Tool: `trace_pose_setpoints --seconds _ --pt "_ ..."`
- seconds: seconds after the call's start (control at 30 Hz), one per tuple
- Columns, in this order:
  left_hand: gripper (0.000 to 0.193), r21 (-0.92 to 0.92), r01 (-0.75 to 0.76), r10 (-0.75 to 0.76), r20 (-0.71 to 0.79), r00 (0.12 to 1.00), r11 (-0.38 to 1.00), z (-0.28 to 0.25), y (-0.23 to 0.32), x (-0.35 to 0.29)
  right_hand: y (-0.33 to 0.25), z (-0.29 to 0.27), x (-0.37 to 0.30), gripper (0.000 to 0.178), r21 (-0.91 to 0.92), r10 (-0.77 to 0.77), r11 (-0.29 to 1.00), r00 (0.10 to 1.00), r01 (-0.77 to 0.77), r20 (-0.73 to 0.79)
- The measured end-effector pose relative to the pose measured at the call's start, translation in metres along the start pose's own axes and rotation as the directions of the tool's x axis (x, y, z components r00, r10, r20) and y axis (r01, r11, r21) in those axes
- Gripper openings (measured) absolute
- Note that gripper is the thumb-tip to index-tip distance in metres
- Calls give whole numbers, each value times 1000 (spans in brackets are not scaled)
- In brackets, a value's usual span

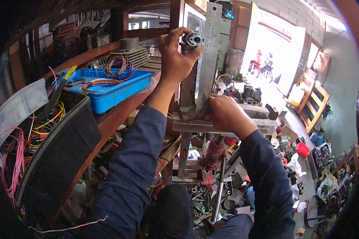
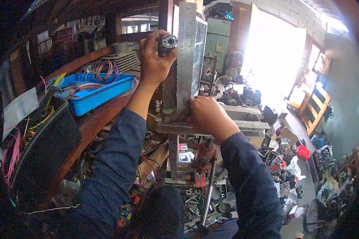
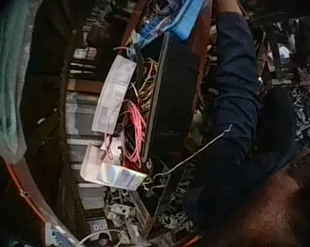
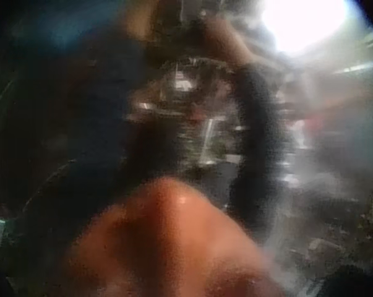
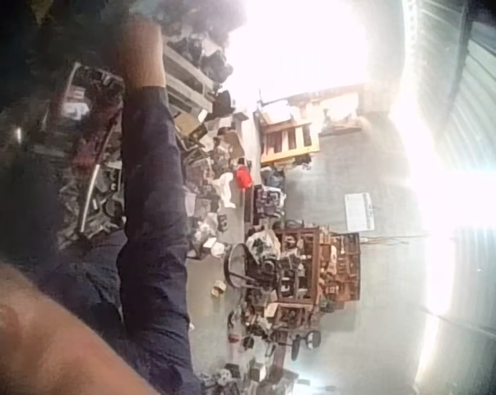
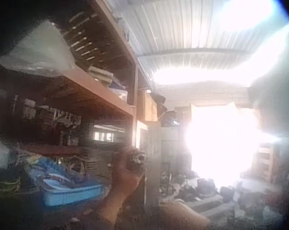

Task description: The person operates a hydraulic press to push a metal component out of an engine part, handles a bearing, and measures a metal shaft with a ruler while sitting in a workshop.

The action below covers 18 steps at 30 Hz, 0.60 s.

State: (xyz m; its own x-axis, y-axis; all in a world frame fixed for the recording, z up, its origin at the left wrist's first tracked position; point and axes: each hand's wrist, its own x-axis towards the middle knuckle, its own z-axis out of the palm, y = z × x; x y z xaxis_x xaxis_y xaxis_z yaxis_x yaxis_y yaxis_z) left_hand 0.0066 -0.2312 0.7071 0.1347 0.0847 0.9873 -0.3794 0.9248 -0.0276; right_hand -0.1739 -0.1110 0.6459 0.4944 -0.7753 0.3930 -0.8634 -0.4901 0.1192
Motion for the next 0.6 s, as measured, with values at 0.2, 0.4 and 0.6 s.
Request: trace_pose_setpoints --seconds 0.2,0.4,0.6 --pt "44 43 15 -16 9 1000 999 -1 2 0 0 2 2 32 17 12 1000 1000 -12 13" --pt "45 33 -12 12 -2 1000 999 0 2 1 -2 3 1 33 0 7 1000 1000 -7 -19" --pt "46 19 23 -23 12 1000 1000 0 2 0 -2 4 1 31 -6 30 1000 1000 -30 -5"
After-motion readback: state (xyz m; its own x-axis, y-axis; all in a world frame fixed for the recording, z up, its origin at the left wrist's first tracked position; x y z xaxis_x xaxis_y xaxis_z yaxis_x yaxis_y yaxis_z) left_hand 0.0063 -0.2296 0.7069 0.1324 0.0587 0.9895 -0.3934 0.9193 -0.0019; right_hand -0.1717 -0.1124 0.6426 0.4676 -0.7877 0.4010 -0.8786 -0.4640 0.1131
